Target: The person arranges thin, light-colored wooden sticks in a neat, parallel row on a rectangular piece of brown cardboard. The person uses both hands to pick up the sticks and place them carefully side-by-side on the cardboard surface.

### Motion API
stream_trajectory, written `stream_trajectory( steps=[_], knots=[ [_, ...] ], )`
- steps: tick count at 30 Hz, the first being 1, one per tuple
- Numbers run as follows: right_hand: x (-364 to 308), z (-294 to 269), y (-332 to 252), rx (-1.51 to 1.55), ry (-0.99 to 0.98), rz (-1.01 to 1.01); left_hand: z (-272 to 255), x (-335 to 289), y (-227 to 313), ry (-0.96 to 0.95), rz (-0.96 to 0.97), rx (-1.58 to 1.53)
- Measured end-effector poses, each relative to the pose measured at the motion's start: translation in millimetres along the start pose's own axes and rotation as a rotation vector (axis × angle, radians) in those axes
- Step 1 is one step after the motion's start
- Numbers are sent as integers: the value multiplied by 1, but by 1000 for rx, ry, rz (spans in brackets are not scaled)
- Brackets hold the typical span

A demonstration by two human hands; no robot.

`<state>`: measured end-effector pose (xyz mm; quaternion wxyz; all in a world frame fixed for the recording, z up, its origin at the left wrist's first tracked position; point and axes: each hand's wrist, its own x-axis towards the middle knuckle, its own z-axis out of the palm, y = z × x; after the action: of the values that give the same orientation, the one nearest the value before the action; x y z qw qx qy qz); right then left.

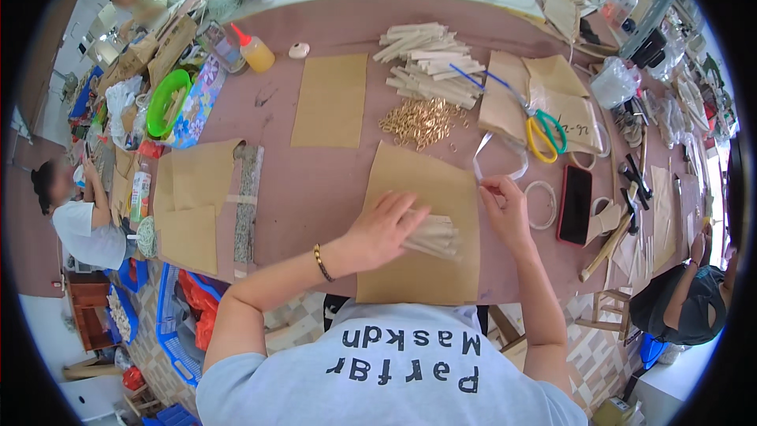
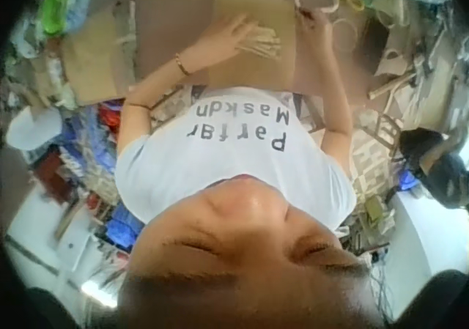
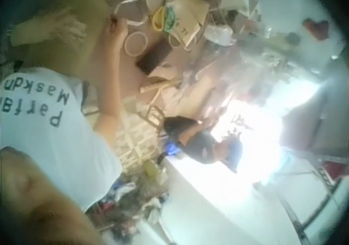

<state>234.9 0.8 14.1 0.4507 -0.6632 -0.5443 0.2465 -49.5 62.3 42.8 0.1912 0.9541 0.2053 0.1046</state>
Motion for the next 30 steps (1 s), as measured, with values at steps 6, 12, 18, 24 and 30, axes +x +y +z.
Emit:
stream_trajectory(
  steps=[6, 12, 18, 24, 30],
  knots=[
    [7, 17, -2, -333, -75, -264, 9, -37, 33, -144, -96, -116],
    [43, 42, -15, -570, -143, -218, 12, 4, -30, 195, -337, -156],
    [51, 43, -13, -418, -318, -90, 13, 52, -88, 290, -449, -68],
    [50, 43, -8, -280, -454, -394, 20, 41, -83, 272, -391, -131],
    [77, 42, 7, -549, -399, -631, 30, 36, -77, 429, -352, -1]
  ],
)
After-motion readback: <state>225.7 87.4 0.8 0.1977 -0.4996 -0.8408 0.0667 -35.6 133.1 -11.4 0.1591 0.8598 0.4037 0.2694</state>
